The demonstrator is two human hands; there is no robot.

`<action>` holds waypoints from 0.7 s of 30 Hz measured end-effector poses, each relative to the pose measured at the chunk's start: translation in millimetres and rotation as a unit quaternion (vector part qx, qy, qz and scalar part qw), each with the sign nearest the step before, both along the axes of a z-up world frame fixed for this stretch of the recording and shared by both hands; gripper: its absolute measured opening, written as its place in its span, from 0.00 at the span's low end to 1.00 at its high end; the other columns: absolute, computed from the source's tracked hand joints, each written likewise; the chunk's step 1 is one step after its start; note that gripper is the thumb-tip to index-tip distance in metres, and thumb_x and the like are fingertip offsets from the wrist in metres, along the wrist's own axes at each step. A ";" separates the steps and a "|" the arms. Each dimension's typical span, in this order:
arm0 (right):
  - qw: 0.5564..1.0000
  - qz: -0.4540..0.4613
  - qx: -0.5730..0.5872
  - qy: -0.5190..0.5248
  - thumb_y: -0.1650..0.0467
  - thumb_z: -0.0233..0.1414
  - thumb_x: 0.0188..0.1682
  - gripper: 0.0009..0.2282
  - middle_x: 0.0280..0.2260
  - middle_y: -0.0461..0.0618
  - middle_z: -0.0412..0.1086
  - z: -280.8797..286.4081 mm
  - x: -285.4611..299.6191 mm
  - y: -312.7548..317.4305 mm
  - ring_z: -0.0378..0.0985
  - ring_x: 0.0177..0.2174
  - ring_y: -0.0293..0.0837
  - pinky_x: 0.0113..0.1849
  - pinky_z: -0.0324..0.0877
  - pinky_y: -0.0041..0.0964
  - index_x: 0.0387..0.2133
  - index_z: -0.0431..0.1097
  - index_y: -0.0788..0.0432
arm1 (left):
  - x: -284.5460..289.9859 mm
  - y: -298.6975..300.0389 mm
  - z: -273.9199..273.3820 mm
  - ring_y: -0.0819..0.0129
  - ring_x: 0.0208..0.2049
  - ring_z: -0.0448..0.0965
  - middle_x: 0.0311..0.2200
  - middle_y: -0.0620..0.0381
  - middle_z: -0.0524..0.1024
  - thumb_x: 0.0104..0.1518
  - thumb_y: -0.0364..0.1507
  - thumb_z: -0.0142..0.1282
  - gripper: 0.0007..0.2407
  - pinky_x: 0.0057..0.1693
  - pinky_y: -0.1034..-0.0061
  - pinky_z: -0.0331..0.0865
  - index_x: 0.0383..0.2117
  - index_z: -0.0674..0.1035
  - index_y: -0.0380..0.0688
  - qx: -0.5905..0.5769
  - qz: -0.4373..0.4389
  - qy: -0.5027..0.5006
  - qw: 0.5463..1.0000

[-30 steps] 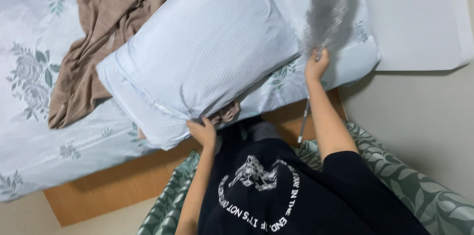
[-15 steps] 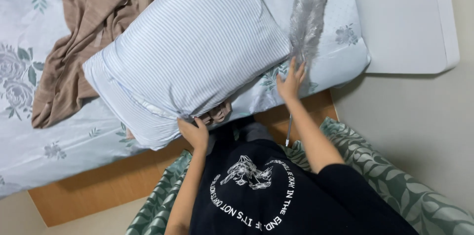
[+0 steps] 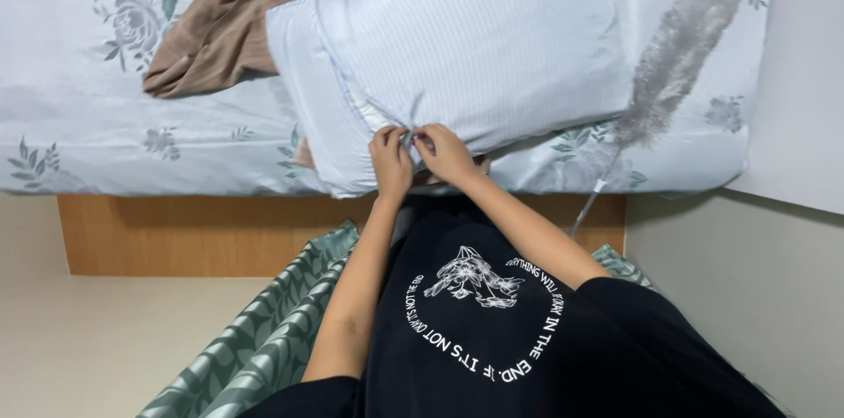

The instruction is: Dusting a pillow with a duster and removing the pillowcase to fold it.

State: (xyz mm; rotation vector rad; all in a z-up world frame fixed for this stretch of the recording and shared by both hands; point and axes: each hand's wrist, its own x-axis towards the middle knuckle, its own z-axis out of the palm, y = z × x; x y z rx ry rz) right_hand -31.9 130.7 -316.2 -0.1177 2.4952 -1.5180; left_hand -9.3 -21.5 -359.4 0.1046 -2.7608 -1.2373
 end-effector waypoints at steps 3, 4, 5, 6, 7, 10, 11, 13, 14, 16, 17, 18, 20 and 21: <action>0.997 -0.030 0.071 -0.024 0.66 0.58 0.49 0.11 0.39 0.57 0.70 -19.0 -10.7 -27.7 0.77 0.35 0.53 0.38 0.72 0.45 0.40 0.71 0.60 | -6.5 -16.4 3.6 0.47 0.56 0.69 0.53 0.45 0.71 0.61 0.21 0.51 0.13 0.63 0.61 0.64 0.51 0.79 0.41 0.044 0.004 -0.016 0.999; 0.997 -0.025 0.071 -0.026 0.66 0.58 0.49 0.11 0.39 0.57 0.70 -25.8 -12.7 -29.8 0.77 0.35 0.53 0.38 0.72 0.45 0.40 0.71 0.60 | -7.8 -20.0 1.3 0.47 0.56 0.69 0.53 0.45 0.71 0.61 0.21 0.51 0.13 0.63 0.61 0.64 0.51 0.79 0.41 0.044 0.009 -0.018 0.999; 0.995 -0.038 0.091 -0.003 0.67 0.59 0.48 0.11 0.36 0.57 0.69 -32.6 -14.1 -32.9 0.76 0.34 0.53 0.37 0.71 0.46 0.37 0.69 0.61 | -9.2 -24.9 -0.7 0.47 0.58 0.66 0.54 0.44 0.69 0.60 0.23 0.53 0.15 0.64 0.59 0.61 0.54 0.76 0.40 0.031 0.052 -0.006 0.998; 0.992 -0.052 0.111 0.020 0.67 0.60 0.46 0.12 0.34 0.58 0.68 -39.4 -15.5 -35.4 0.75 0.32 0.53 0.35 0.71 0.47 0.35 0.67 0.61 | -10.7 -29.1 -2.7 0.46 0.60 0.64 0.56 0.43 0.67 0.59 0.26 0.55 0.18 0.65 0.57 0.59 0.57 0.72 0.39 0.018 0.094 0.005 0.995; 0.992 -0.051 0.110 0.018 0.67 0.60 0.46 0.12 0.34 0.58 0.68 -39.7 -15.3 -37.3 0.75 0.32 0.53 0.35 0.71 0.47 0.35 0.67 0.61 | -14.0 -34.4 -5.0 0.46 0.60 0.64 0.56 0.43 0.67 0.59 0.26 0.55 0.18 0.65 0.57 0.59 0.57 0.72 0.39 0.017 0.095 0.003 0.995; 0.989 -0.070 0.131 0.013 0.70 0.58 0.44 0.10 0.32 0.56 0.68 -32.9 -15.2 -40.0 0.75 0.31 0.52 0.34 0.71 0.47 0.34 0.66 0.60 | -26.3 -42.6 -12.6 0.39 0.64 0.52 0.61 0.37 0.57 0.51 0.33 0.65 0.33 0.67 0.47 0.48 0.62 0.61 0.36 -0.048 0.199 -0.016 0.979; 0.987 -0.080 0.141 -0.006 0.71 0.58 0.43 0.10 0.31 0.55 0.68 -25.6 -14.7 -41.2 0.75 0.30 0.52 0.34 0.70 0.47 0.34 0.65 0.60 | -30.8 -42.5 -15.3 0.35 0.67 0.46 0.63 0.35 0.53 0.47 0.35 0.67 0.38 0.67 0.43 0.42 0.64 0.57 0.38 -0.050 0.225 -0.059 0.971; 0.983 -0.091 0.155 -0.028 0.73 0.57 0.42 0.09 0.30 0.54 0.68 -15.6 -12.8 -43.5 0.74 0.30 0.51 0.34 0.70 0.47 0.34 0.65 0.60 | -38.4 -41.9 -15.5 0.31 0.69 0.40 0.66 0.34 0.48 0.44 0.36 0.69 0.44 0.68 0.40 0.36 0.67 0.52 0.39 -0.049 0.249 -0.105 0.962; 0.982 -0.102 0.156 -0.032 0.73 0.56 0.42 0.09 0.29 0.54 0.68 -12.6 -11.3 -44.6 0.74 0.30 0.51 0.34 0.70 0.47 0.34 0.64 0.60 | -41.7 -41.7 -12.5 0.29 0.70 0.36 0.67 0.34 0.46 0.42 0.35 0.69 0.46 0.69 0.40 0.34 0.68 0.50 0.41 -0.038 0.268 -0.146 0.951; 0.980 -0.111 0.160 -0.038 0.73 0.56 0.42 0.10 0.28 0.53 0.68 -10.2 -6.1 -45.9 0.73 0.29 0.51 0.33 0.69 0.46 0.34 0.64 0.60 | -46.9 -45.0 0.5 0.27 0.71 0.32 0.69 0.35 0.44 0.40 0.35 0.69 0.49 0.70 0.39 0.31 0.70 0.47 0.43 -0.024 0.290 -0.189 0.938; 0.981 -0.108 0.160 -0.007 0.75 0.56 0.43 0.09 0.29 0.54 0.67 -11.3 -5.9 -47.0 0.73 0.30 0.51 0.35 0.69 0.46 0.34 0.64 0.61 | -52.7 -49.5 10.2 0.26 0.70 0.30 0.69 0.35 0.40 0.38 0.34 0.69 0.50 0.71 0.40 0.30 0.70 0.45 0.45 0.004 0.327 -0.250 0.912; 0.981 -0.105 0.159 0.025 0.76 0.55 0.43 0.08 0.30 0.55 0.67 -12.2 -5.8 -47.8 0.73 0.31 0.51 0.36 0.69 0.45 0.34 0.64 0.61 | -58.5 -53.9 20.1 0.25 0.70 0.28 0.70 0.34 0.36 0.37 0.34 0.70 0.52 0.71 0.41 0.29 0.70 0.43 0.48 0.032 0.361 -0.309 0.879; 0.976 -0.066 0.192 0.083 0.77 0.54 0.41 0.09 0.34 0.57 0.66 10.0 -7.3 -55.5 0.71 0.35 0.53 0.39 0.69 0.46 0.34 0.66 0.61 | -54.3 -64.6 -12.1 0.26 0.69 0.31 0.70 0.34 0.36 0.37 0.34 0.70 0.53 0.70 0.41 0.31 0.69 0.41 0.47 0.057 0.383 -0.355 0.851; 0.964 -0.028 0.222 0.143 0.78 0.54 0.38 0.10 0.37 0.58 0.66 21.1 -7.0 -59.7 0.70 0.39 0.55 0.42 0.68 0.47 0.34 0.67 0.61 | -50.5 -70.4 -28.3 0.27 0.69 0.33 0.69 0.34 0.37 0.37 0.34 0.71 0.54 0.69 0.41 0.33 0.69 0.38 0.46 0.082 0.403 -0.397 0.820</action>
